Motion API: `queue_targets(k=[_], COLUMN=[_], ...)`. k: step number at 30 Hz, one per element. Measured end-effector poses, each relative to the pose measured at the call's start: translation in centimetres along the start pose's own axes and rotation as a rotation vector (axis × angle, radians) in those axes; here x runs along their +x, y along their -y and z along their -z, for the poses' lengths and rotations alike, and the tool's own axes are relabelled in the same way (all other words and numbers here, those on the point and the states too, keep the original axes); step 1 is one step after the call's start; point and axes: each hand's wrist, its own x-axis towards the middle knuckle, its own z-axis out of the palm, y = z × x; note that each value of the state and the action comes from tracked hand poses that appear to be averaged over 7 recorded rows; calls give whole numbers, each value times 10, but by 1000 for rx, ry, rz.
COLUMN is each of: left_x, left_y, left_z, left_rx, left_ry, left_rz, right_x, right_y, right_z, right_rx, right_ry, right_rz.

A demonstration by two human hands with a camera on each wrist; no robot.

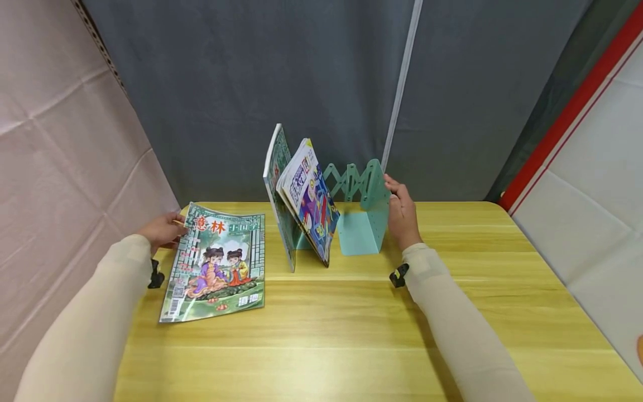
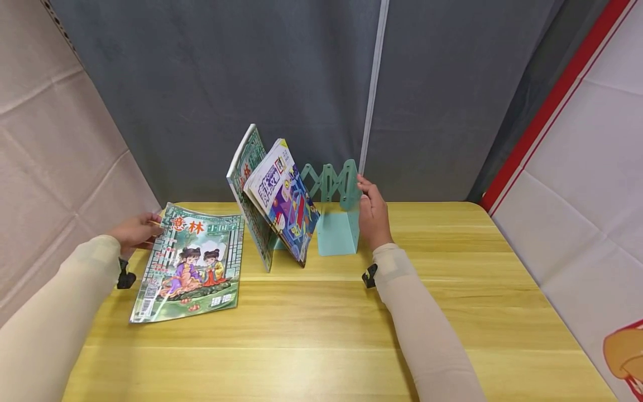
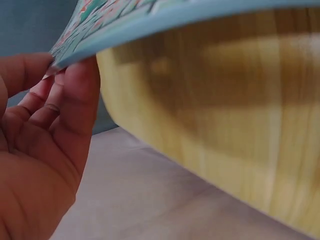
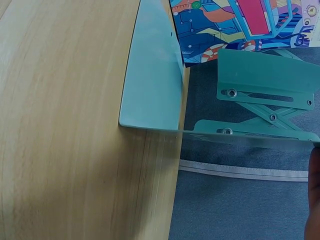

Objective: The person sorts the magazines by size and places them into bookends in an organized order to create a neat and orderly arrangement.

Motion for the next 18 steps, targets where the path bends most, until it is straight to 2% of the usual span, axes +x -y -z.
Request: queue_targets(k=[9, 18], left_x=[-14, -29], left_y=[-18, -26], left_z=[2, 0], left_rx=[115, 133], left_ry=[26, 10], left_rz=[-106, -229], right_x=[-1, -1], right_y=[3, 3], right_z=[1, 1], right_rx=[-2, 0], right_ry=[3, 9], right_rz=[6, -5])
